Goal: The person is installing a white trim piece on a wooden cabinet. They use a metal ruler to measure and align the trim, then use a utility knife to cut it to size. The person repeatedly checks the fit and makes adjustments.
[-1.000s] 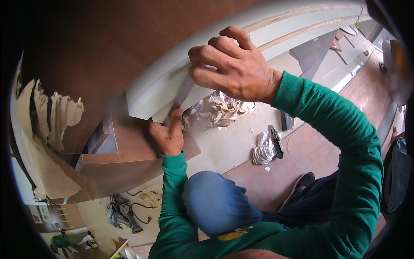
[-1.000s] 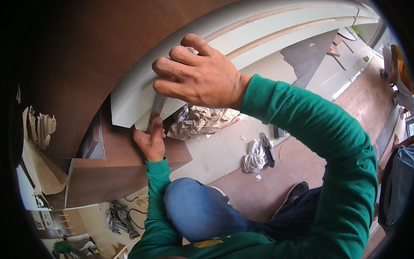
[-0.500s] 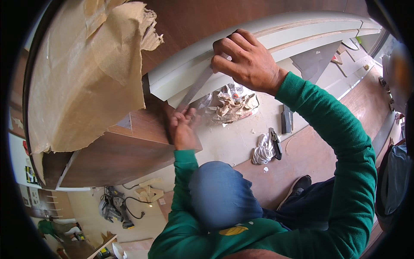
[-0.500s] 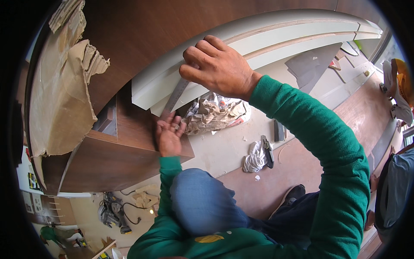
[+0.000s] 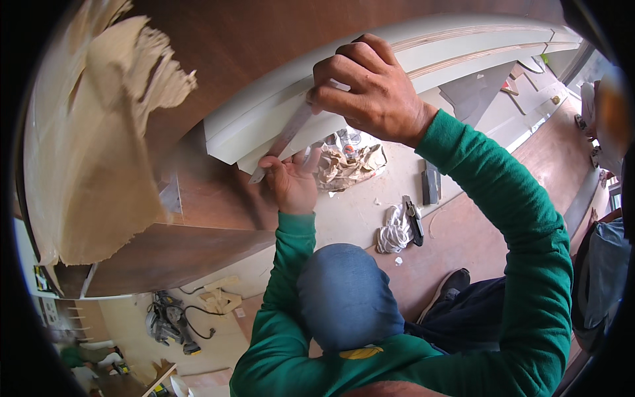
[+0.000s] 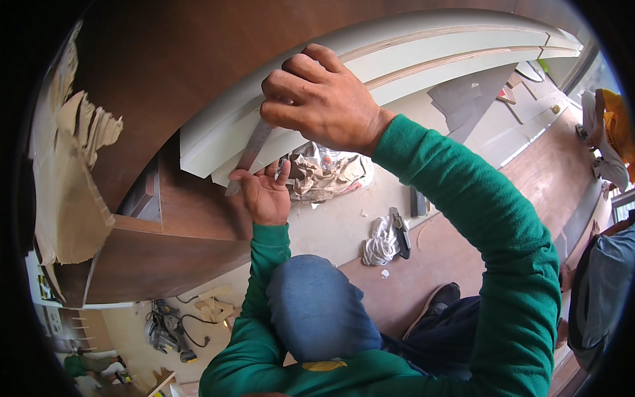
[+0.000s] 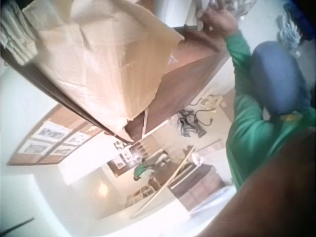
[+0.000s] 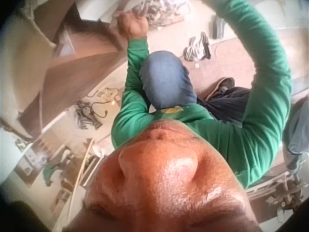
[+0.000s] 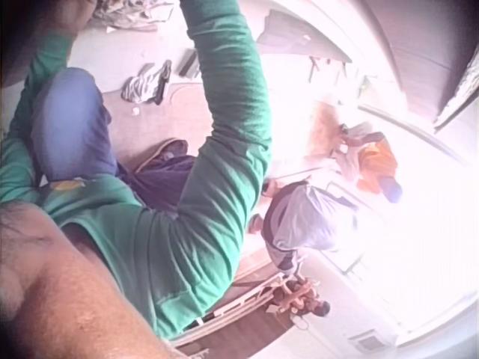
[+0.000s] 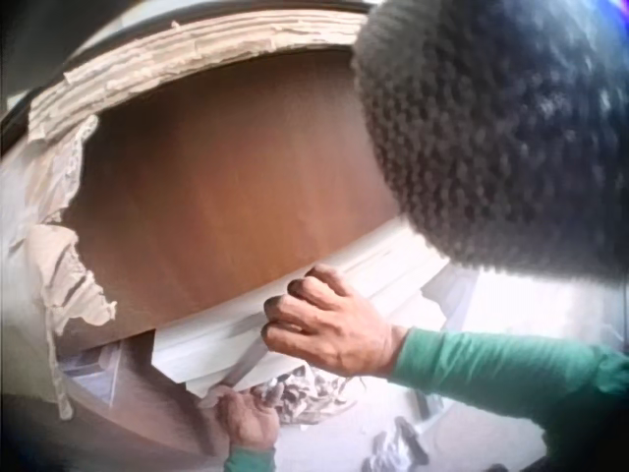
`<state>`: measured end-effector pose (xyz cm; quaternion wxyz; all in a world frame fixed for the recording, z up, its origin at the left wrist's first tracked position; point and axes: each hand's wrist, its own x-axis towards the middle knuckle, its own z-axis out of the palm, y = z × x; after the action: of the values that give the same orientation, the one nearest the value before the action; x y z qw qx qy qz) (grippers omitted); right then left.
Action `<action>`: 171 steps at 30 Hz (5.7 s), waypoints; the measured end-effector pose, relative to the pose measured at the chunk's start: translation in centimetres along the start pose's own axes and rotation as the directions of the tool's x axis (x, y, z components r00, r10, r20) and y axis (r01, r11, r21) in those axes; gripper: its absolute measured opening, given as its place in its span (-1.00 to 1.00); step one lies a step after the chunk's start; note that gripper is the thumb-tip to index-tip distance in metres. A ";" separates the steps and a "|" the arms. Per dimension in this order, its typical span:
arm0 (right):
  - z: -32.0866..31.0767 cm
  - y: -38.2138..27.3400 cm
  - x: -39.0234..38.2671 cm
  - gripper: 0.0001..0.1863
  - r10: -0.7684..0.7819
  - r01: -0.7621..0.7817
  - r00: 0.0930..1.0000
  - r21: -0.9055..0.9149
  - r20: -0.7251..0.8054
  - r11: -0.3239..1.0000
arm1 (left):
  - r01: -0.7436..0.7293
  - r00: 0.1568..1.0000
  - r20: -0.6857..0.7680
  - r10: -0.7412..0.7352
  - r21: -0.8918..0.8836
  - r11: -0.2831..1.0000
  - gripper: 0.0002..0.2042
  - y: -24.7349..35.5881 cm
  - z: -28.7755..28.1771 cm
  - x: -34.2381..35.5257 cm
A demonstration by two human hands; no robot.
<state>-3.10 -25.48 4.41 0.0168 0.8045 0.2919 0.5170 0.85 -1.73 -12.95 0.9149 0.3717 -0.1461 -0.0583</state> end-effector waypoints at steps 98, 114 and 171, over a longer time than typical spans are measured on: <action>-0.5 0.9 0.0 -0.70 0.136 -0.135 0.991 0.046 -0.012 0.990 | -0.384 0.765 -0.368 0.529 0.399 0.833 0.29 -1.8 4.6 4.3; -1.2 1.4 -0.2 -0.70 0.198 -0.199 0.980 0.083 0.022 0.977 | -0.483 0.757 -0.300 0.580 0.340 0.807 0.25 -2.6 3.9 5.4; -2.9 1.5 1.1 -0.75 0.249 -0.243 0.968 0.299 0.018 0.923 | -0.165 0.953 -0.175 0.248 0.386 0.908 0.28 0.7 3.3 2.5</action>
<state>-4.56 -26.94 7.19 -0.1730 0.8228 0.2636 0.4729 2.20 -3.97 -9.65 0.8407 0.5225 -0.0911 0.1092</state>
